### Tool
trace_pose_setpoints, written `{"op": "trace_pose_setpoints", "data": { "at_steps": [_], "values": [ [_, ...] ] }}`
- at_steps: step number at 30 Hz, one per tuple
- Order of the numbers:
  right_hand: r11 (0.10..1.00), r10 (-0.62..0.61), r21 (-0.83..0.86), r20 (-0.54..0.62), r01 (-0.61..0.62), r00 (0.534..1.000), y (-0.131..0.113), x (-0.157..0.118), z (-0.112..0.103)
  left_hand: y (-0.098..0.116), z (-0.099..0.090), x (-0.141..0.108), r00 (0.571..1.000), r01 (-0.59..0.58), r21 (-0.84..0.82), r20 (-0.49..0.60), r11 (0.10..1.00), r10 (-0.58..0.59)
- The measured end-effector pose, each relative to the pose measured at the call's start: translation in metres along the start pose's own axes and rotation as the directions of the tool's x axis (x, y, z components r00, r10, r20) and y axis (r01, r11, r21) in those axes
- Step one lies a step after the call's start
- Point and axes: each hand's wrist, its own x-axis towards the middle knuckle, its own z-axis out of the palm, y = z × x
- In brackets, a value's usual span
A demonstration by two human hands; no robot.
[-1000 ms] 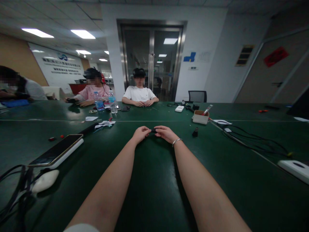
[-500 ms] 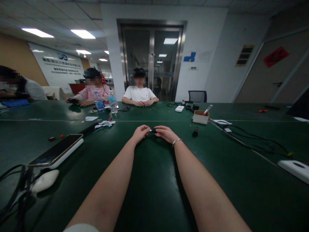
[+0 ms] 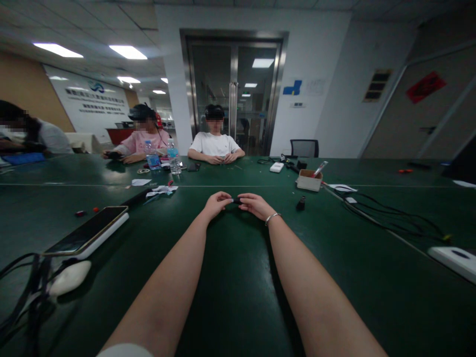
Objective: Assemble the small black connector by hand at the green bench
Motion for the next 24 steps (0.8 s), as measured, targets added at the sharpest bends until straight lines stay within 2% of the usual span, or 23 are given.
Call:
{"op": "trace_pose_setpoints", "data": {
  "at_steps": [6,17,24],
  "values": [
    [1.0,-0.009,-0.004,0.007,0.009,1.0,0.0006,0.0001,-0.0007,-0.0032,0.0024,0.005,0.994,0.11,-0.042,0.016,0.993,-0.11],
    [1.0,0.003,-0.003,-0.002,-0.003,1.0,-0.0019,-0.002,0.0004,0.0021,0.0015,-0.0016,0.999,0.029,0.02,0.023,0.999,-0.029],
    [1.0,-0.005,-0.006,0.006,0.006,1.0,-0.0017,-0.0023,0.0013,-0.0012,0.0029,0.0035,0.994,0.107,0.022,0.027,0.994,-0.107]
  ]
}}
